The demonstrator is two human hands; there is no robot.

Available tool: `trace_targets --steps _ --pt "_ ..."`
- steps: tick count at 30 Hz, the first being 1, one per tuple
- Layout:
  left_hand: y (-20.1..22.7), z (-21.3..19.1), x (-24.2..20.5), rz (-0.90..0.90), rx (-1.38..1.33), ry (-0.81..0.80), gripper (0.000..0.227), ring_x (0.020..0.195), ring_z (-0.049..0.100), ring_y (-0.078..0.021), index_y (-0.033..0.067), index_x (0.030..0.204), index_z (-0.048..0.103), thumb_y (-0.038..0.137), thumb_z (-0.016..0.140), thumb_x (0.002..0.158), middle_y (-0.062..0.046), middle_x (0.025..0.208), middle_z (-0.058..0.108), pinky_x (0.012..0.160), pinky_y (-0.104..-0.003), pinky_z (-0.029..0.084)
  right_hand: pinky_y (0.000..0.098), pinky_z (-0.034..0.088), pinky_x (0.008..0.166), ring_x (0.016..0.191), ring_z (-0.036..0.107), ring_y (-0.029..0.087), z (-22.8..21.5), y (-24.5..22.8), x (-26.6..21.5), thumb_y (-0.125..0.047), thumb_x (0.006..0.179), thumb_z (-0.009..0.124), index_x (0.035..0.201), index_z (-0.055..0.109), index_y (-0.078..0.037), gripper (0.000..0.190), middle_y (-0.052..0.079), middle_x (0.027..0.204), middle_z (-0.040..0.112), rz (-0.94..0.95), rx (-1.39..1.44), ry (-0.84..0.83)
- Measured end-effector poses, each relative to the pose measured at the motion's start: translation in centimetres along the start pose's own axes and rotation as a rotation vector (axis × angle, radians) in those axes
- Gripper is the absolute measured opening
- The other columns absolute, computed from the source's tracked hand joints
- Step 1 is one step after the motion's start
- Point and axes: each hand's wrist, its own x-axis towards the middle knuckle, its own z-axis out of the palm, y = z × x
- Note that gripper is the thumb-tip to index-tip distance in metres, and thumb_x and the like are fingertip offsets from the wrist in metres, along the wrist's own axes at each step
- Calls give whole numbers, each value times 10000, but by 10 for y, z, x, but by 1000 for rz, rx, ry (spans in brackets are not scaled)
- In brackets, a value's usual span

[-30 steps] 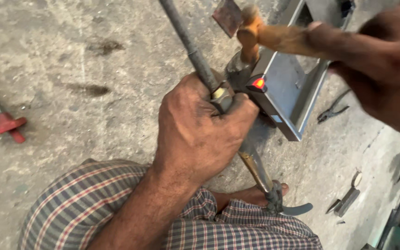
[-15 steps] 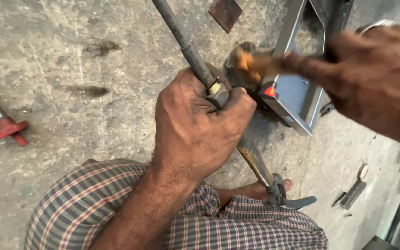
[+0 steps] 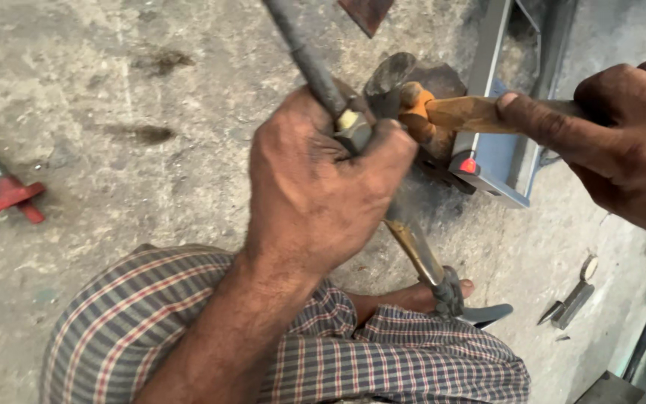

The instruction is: The person uses a welding torch and filler rod to join the corners of a rectangular metal frame. They sit on the floor, applying heat and filler material to the seams while another person occasionally assists by holding the frame or using pliers.

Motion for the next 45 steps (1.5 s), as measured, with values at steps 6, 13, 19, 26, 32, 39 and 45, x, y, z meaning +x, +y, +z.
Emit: trace_targets --steps 6,13,19,26,32,39,45 --pt "-2 -1 -1 -67 -10 -25 251 465 553 -41 128 683 554 117 677 901 36 561 547 392 -235 472 258 504 557 661 577 109 7 -13 -12 -251 1014 621 1560 441 -355 584 62 878 667 -32 -116 -262" --pt "2 -1 1 -45 4 -29 251 461 555 -51 115 676 549 105 671 896 30 567 554 384 -233 455 256 536 535 626 606 83 -1 -26 -9 -379 976 473 1607 263 -410 666 33 989 678 -155 -422 -506" --pt "-4 -1 -2 -53 8 -31 203 470 552 -46 107 712 587 115 677 894 22 569 558 403 -230 463 256 532 589 648 613 76 8 -26 -29 -360 1037 459 1610 244 -397 613 34 969 663 -91 -340 -628" --pt "-8 1 -1 120 80 -52 270 535 577 -75 89 742 567 93 655 998 -26 725 592 481 -240 484 278 530 554 574 585 84 34 -16 -60 -217 991 621 1525 437 -267 567 62 843 712 -48 -132 -335" --pt "-2 -1 -1 -30 -15 -35 220 507 608 -31 114 725 578 108 657 930 53 592 566 431 -216 526 361 596 684 741 699 212 54 -19 -130 -96 941 723 1506 560 -81 588 171 970 734 265 410 132" --pt "3 3 2 -9 28 -51 208 506 600 -54 94 738 597 104 665 935 39 600 570 431 -236 515 348 627 674 711 750 210 105 -86 -215 -339 882 769 1448 660 -238 585 59 1065 815 985 613 -429" --pt "6 0 9 322 375 -64 166 555 646 -95 21 823 666 113 656 961 -41 707 635 457 -241 536 453 630 814 874 742 320 148 -119 -197 -385 918 791 1416 658 -235 537 126 1084 778 1270 998 -655"
